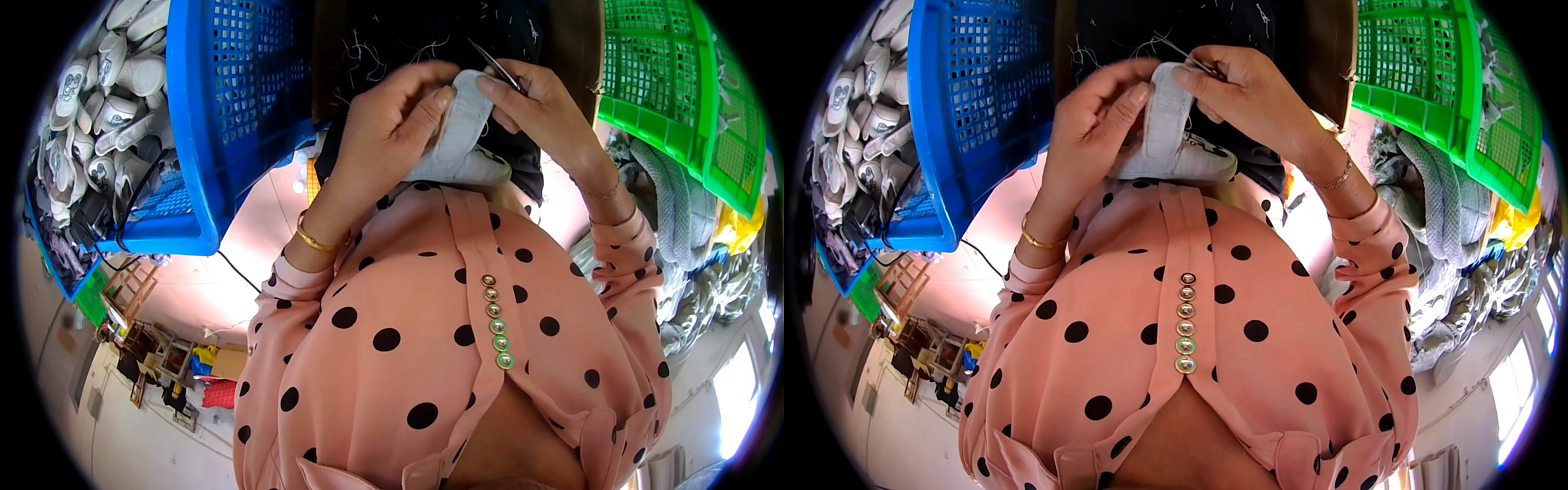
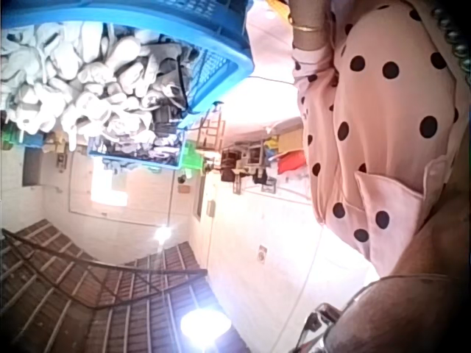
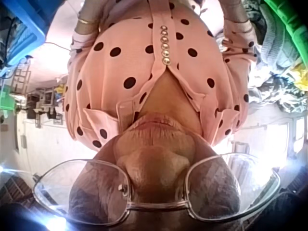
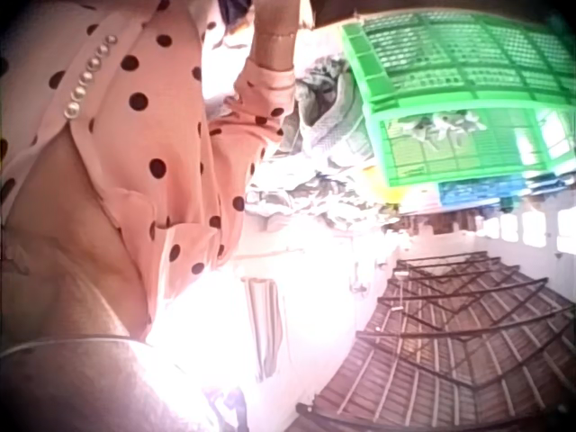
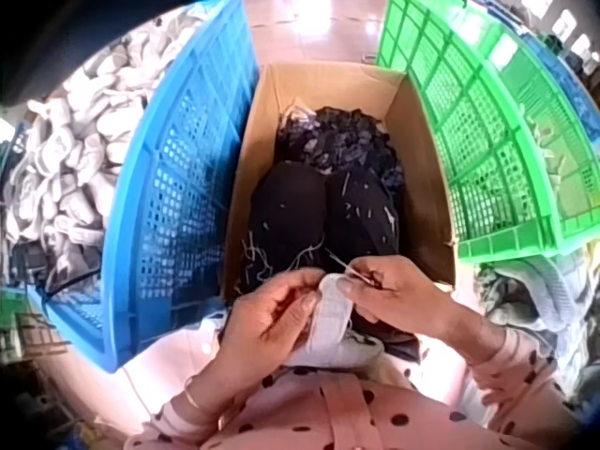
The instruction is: The person uses a pair of scissors to trim loose threads and excess fabric from the edges of a white slipper. They hold the slipper in their left hand and carefully cut around the perimeter and the strap area. The person works on a single slipper throughout the clip, occasionally adjusting its position to access different sides.
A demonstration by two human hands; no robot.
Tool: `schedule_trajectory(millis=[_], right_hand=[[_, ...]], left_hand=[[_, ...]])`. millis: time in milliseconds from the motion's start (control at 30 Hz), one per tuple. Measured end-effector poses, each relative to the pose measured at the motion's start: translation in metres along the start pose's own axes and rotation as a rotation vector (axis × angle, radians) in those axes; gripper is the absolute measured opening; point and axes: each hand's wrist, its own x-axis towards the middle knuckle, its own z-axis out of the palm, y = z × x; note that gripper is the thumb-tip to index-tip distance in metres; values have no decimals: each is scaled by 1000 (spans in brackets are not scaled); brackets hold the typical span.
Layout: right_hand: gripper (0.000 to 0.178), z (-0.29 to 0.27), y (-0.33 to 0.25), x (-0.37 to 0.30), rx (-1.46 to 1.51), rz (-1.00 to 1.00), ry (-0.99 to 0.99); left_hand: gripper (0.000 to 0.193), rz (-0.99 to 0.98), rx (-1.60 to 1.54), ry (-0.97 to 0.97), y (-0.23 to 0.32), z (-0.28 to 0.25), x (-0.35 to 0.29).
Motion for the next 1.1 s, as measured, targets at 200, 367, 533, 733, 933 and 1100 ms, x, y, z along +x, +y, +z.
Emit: schedule_trajectory(millis=[200, 367, 533, 733, 933, 1100], right_hand=[[29, 3, 1, 4, 38, -12, 19], [28, 5, 4, 6, 69, -20, 38], [28, 6, -1, 5, 36, 22, 61], [31, 1, 6, 3, 103, 15, 62], [31, 4, 6, 3, 72, -14, 56], [33, 3, 7, 2, 54, -12, 78]], left_hand=[[30, 517, 648, -63, 6, -7, 4], [21, 574, 619, -87, -1, -3, 8], [14, 433, 475, -91, -4, -9, 14], [18, 299, 699, 282, -9, -44, 21], [29, 589, 660, 9, 11, -23, 12], [22, 414, 589, -69, 5, 1, -1]])
